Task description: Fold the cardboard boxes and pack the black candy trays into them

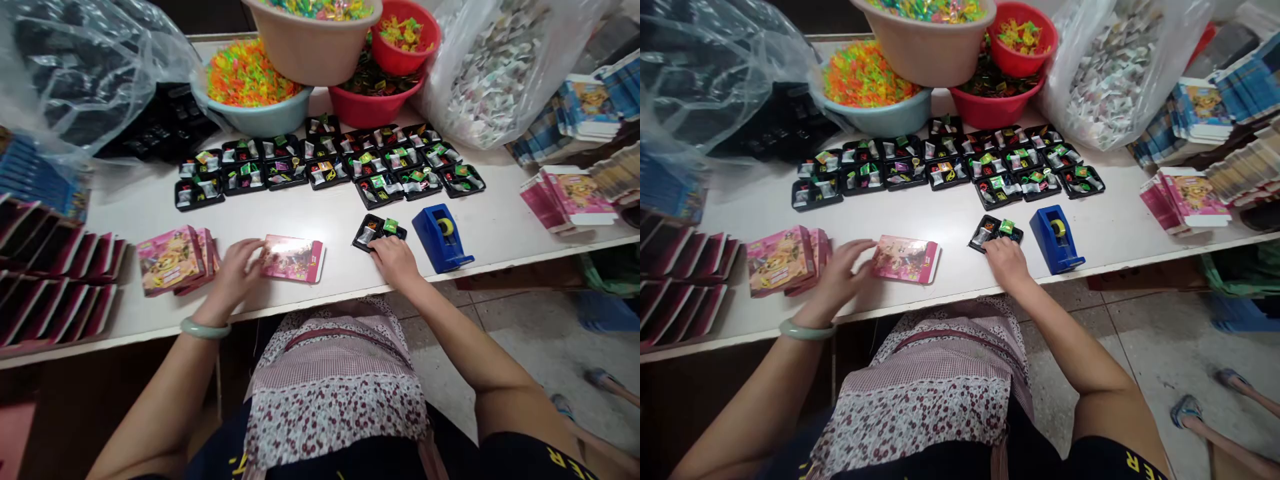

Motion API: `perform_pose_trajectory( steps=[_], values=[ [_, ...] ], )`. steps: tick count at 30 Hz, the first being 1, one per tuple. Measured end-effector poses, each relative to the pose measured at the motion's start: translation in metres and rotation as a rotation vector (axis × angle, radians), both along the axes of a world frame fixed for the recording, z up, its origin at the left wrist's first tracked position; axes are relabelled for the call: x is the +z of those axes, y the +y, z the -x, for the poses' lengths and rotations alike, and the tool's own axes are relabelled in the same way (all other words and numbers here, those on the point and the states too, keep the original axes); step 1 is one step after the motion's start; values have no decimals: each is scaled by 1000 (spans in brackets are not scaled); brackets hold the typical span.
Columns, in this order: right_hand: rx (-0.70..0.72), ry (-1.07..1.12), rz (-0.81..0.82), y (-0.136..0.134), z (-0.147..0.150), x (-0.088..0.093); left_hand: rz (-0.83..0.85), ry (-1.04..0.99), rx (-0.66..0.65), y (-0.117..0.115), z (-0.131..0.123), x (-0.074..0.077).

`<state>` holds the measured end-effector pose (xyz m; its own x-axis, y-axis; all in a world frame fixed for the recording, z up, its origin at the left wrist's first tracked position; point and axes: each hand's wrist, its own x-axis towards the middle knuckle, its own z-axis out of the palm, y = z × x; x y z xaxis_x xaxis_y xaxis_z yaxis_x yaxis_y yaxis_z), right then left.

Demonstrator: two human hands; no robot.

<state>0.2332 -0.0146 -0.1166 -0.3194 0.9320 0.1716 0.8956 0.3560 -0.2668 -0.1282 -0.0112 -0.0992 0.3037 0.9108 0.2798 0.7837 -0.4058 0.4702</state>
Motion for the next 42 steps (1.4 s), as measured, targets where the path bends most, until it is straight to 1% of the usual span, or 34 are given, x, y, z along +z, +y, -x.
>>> perform_pose_trajectory(
  steps=[3,6,8,10,13,15,19,21,25,30,35,38,42],
  values=[
    [75,97,-10,-5,11,6,21,118,-53,-19,-42,-2],
    [81,94,-35,-1,13,10,10,218,4,-27,-79,-8],
    [55,25,-17,4,11,8,13,239,47,-27,-92,-12],
    [36,-28,40,8,10,3,28,242,78,-25,-99,-14],
    [42,-34,111,10,7,-5,61,275,85,-23,-103,-11],
    [73,-10,113,10,3,-9,77,292,50,-23,-103,-7],
    [143,52,78,13,-4,-13,78,183,-64,-24,-100,-1],
    [168,71,60,16,-6,-14,69,122,-87,-23,-98,0],
    [214,51,30,16,-6,-13,68,59,-77,-20,-96,-3],
    [206,30,39,15,-7,-6,97,31,-82,-20,-96,-5],
    [276,-14,101,33,-13,2,131,25,-96,-19,-95,-2],
    [323,-23,151,42,-13,1,146,-22,-104,-18,-95,0],
    [315,-11,138,40,-11,-5,156,-123,-101,-17,-92,1]
  ],
)
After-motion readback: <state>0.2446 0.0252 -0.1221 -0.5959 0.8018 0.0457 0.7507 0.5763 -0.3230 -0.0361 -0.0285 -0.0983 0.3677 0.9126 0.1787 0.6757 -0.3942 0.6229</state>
